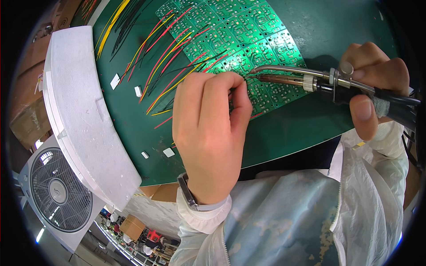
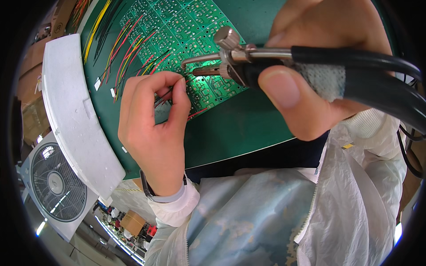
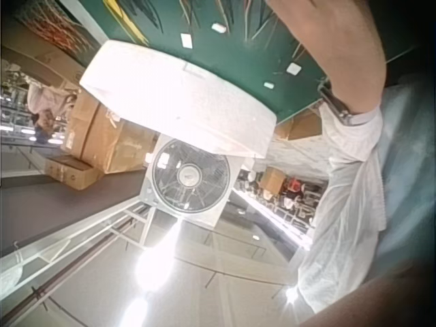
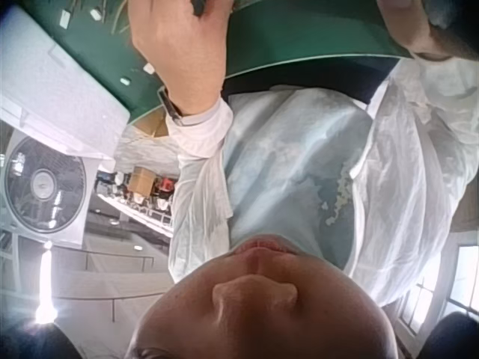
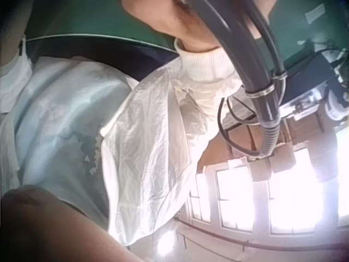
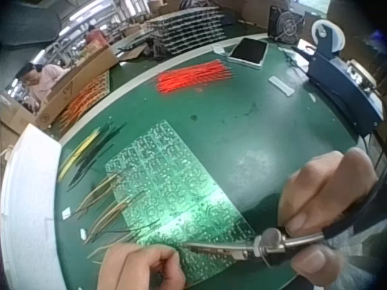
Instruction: The person picks up wires and solders them one at a time onto a circuit board using a soldering iron.
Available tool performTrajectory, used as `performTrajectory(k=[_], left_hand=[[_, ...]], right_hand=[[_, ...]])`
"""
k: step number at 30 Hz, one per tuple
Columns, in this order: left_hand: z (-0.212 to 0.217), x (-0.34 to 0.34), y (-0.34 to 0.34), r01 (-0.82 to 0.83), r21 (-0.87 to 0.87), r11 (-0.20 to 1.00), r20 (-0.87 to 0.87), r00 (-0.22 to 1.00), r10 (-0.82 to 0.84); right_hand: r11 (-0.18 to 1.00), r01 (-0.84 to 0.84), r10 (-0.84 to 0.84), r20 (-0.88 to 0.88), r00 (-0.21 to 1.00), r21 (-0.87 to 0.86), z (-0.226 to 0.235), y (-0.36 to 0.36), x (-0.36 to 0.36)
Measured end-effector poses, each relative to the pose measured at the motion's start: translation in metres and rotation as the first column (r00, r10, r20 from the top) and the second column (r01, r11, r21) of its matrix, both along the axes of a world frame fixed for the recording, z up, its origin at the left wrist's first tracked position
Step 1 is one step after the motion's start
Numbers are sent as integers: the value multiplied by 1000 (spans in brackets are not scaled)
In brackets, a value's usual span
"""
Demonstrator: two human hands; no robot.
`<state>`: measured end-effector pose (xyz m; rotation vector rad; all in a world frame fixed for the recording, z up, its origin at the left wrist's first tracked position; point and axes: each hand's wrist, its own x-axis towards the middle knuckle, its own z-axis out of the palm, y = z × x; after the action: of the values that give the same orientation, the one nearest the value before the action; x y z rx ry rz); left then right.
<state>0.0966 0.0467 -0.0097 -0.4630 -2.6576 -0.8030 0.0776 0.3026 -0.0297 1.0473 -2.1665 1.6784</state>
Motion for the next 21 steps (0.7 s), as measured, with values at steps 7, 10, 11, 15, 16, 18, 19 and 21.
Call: performTrajectory(k=[7, 10, 11, 15, 16, 18, 19, 21], left_hand=[[0, 0, 0, -13, -10, 1000, 8, 1000, 13], [1, -1, 1, -18, -11, 1000, 21, 1000, 18], [1, -2, 1, -19, -13, 1000, 21, 1000, 19], [4, -2, 2, -26, -15, 1000, 9, 1000, 26], [5, -3, 3, -27, -16, 1000, 6, 1000, 28], [12, 0, 5, -26, -52, 998, 39, 999, 28], [15, 1, 6, -28, -89, 996, 80, 996, 35], [21, 2, 7, -18, -109, 994, 70, 997, 26]], right_hand=[[1000, 4, -5, 58, 998, 10, 0, 1, 2], [1000, 7, -8, 42, 999, 31, 1, 2, 0], [999, 2, -3, 33, 999, 39, 2, 2, -1], [996, 54, -51, 36, 998, -68, 0, 1, -2], [993, 73, -70, 29, 997, -93, -2, 4, -2], [989, 91, -90, 11, 996, -118, -2, 3, -3], [978, 156, -158, -2, 987, -138, 0, 1, -5], [902, 356, -332, 133, 934, -243, 7, -20, -2]])
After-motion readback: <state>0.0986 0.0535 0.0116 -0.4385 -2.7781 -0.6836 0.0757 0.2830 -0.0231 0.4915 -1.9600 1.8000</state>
